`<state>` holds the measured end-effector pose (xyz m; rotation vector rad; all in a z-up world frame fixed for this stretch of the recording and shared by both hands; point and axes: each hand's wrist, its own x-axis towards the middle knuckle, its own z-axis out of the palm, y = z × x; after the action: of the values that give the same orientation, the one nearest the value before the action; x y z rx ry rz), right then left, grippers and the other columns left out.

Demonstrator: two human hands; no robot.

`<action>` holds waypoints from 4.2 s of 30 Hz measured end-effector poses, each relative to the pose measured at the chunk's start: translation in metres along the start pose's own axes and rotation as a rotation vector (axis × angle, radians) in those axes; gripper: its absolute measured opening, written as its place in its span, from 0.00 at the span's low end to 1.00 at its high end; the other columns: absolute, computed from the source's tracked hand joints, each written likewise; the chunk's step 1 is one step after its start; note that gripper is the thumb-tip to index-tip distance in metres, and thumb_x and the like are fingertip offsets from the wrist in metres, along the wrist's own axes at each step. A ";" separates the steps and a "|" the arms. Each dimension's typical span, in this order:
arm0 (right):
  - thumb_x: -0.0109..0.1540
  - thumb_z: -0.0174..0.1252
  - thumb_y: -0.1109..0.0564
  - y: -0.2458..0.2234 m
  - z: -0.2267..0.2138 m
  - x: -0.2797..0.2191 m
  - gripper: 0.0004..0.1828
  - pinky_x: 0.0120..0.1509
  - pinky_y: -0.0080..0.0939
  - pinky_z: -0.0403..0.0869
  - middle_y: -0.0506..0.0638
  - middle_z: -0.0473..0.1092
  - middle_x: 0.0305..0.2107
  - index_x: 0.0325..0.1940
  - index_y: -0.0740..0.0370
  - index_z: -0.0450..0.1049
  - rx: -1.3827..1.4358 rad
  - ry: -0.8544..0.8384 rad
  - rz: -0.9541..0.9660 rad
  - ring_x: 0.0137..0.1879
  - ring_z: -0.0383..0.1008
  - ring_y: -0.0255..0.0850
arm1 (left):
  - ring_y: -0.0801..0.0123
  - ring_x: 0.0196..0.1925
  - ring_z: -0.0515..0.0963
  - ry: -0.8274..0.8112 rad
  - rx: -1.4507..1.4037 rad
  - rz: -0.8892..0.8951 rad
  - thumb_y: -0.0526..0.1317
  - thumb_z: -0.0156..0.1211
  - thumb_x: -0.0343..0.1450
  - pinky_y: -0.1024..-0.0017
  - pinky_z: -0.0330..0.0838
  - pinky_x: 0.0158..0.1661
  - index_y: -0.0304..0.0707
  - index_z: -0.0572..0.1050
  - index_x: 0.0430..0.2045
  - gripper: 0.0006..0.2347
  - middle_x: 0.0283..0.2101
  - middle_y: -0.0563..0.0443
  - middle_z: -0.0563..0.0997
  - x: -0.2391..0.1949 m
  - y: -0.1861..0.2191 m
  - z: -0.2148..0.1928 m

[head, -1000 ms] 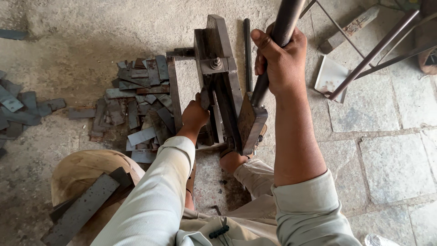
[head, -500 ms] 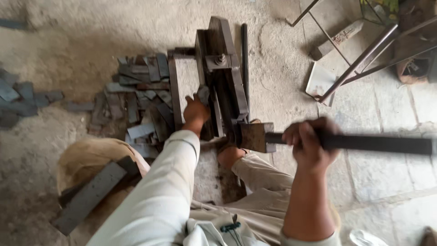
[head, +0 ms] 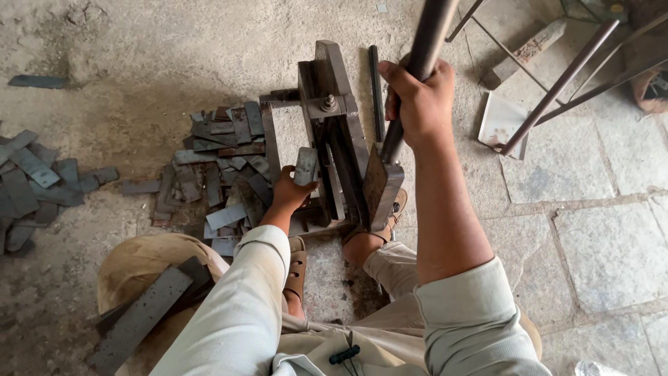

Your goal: The person uses a manual lever-operated shear to cut several small rectangular metal plates into smaller pieces.

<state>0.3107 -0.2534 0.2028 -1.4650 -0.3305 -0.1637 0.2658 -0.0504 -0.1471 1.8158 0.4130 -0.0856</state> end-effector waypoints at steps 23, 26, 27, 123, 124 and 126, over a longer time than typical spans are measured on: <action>0.63 0.72 0.57 0.009 0.002 0.020 0.21 0.21 0.34 0.65 0.46 0.65 0.14 0.22 0.57 0.66 0.031 -0.091 0.031 0.16 0.65 0.34 | 0.51 0.58 0.78 -0.063 0.782 0.046 0.54 0.61 0.70 0.56 0.78 0.52 0.47 0.55 0.73 0.36 0.62 0.42 0.73 0.031 0.024 0.003; 0.62 0.73 0.57 0.010 0.001 0.018 0.21 0.21 0.35 0.66 0.46 0.65 0.15 0.23 0.57 0.66 0.045 -0.079 0.040 0.16 0.66 0.34 | 0.50 0.59 0.77 -0.051 0.753 0.064 0.53 0.61 0.70 0.55 0.77 0.52 0.47 0.56 0.73 0.35 0.63 0.43 0.72 0.028 0.023 0.003; 0.62 0.73 0.57 0.010 0.001 0.018 0.21 0.21 0.35 0.66 0.46 0.65 0.14 0.23 0.57 0.66 0.045 -0.078 0.043 0.16 0.66 0.34 | 0.51 0.59 0.78 -0.038 0.741 0.076 0.52 0.61 0.69 0.56 0.77 0.52 0.47 0.57 0.72 0.35 0.63 0.44 0.73 0.027 0.021 0.004; 0.64 0.71 0.62 0.013 0.003 0.021 0.16 0.22 0.36 0.68 0.49 0.68 0.17 0.28 0.62 0.69 0.059 -0.057 -0.037 0.17 0.68 0.37 | 0.58 0.66 0.74 -0.161 1.209 -0.331 0.55 0.76 0.59 0.60 0.74 0.61 0.53 0.71 0.63 0.35 0.68 0.54 0.70 -0.276 0.108 -0.301; 0.64 0.71 0.62 0.014 0.003 0.020 0.16 0.22 0.36 0.68 0.49 0.68 0.17 0.28 0.62 0.69 0.068 -0.064 -0.033 0.17 0.68 0.37 | 0.58 0.66 0.75 -0.166 1.212 -0.334 0.55 0.76 0.60 0.61 0.74 0.61 0.54 0.70 0.63 0.35 0.67 0.54 0.72 -0.273 0.114 -0.302; 0.65 0.71 0.62 0.016 0.002 0.020 0.16 0.22 0.36 0.69 0.49 0.68 0.17 0.29 0.62 0.70 0.049 -0.065 -0.046 0.18 0.68 0.37 | 0.58 0.63 0.78 -0.138 1.150 -0.266 0.56 0.74 0.60 0.61 0.76 0.60 0.54 0.72 0.62 0.34 0.66 0.55 0.74 -0.264 0.124 -0.300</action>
<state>0.3345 -0.2478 0.1946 -1.4167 -0.4179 -0.1441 0.0128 0.1436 0.1242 2.8346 0.5591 -0.7559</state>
